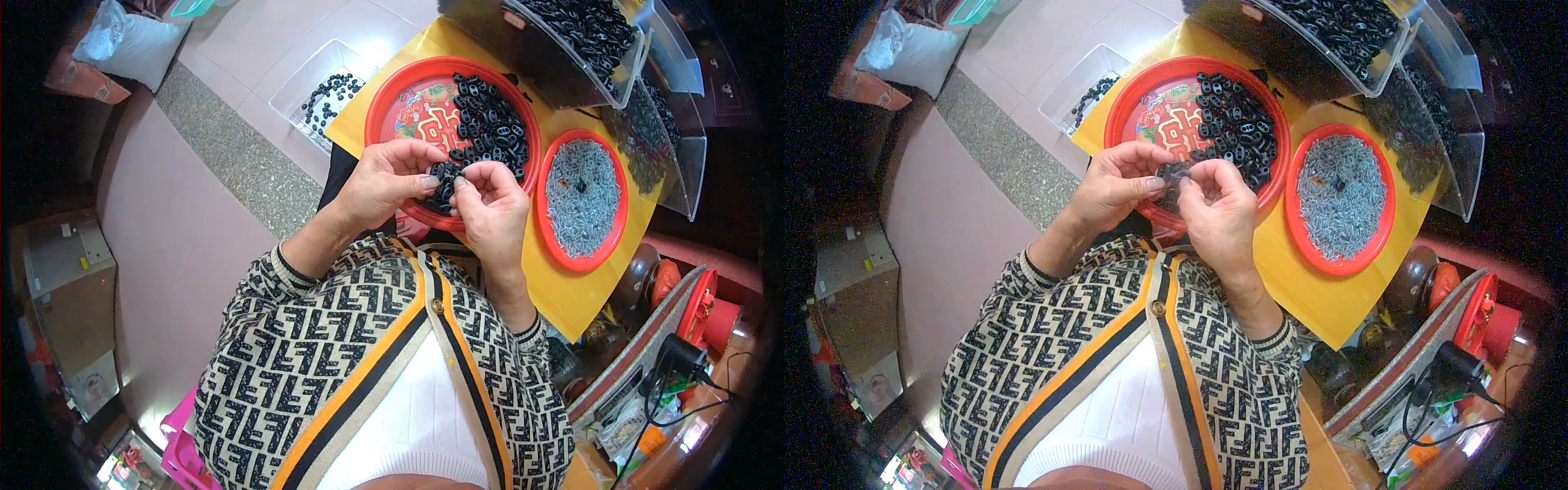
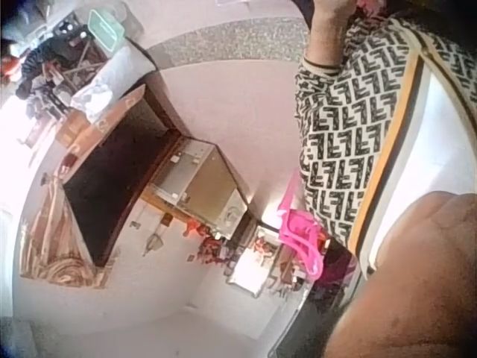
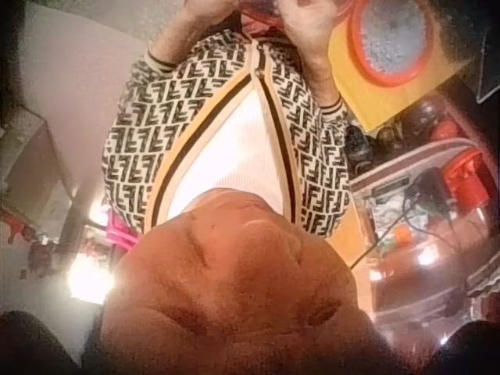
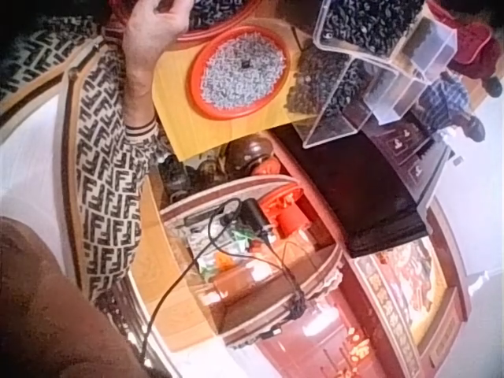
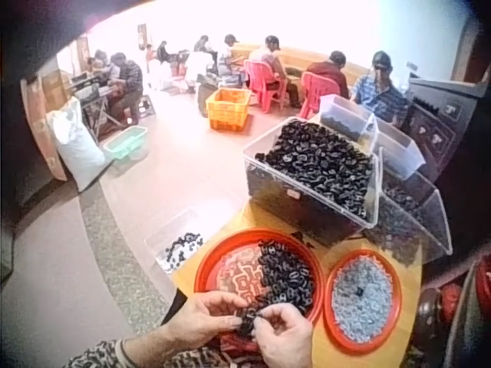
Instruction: The person assembles plastic components by hand, picking up pieces from trays and joining them together.
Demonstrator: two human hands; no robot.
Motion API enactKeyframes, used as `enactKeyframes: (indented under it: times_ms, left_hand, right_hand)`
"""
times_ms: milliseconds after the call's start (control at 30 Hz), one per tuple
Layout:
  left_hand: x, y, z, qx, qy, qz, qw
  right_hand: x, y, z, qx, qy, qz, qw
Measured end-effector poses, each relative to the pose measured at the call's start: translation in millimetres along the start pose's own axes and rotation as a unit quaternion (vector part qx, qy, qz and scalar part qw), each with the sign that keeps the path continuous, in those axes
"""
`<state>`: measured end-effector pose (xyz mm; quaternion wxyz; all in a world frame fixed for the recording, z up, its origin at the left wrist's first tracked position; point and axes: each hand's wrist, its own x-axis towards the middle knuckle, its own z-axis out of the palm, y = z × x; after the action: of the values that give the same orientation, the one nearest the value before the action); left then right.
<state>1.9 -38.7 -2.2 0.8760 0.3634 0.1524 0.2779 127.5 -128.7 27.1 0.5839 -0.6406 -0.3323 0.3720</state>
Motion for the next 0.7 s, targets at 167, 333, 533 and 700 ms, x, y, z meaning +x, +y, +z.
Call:
enactKeyframes:
  times_ms: [167, 333, 533, 700]
  left_hand:
    - [-1, -5, -5, -0.060, -0.002, -0.012, 0.998]
    - [2, -9, -9, -0.180, -0.053, -0.054, 0.981]
    - [4, -12, -11, -0.227, -0.100, -0.062, 0.967]
    - [2, -9, -6, -0.186, -0.056, -0.056, 0.979]
  right_hand:
    - [1, -1, 1, -0.011, -0.008, -0.012, 1.000]
    - [0, -5, -2, 0.009, -0.001, -0.004, 1.000]
    - [-2, -9, 0, 0.030, -0.012, -0.008, 0.999]
    - [-2, -8, 0, 0.023, -0.017, -0.008, 1.000]
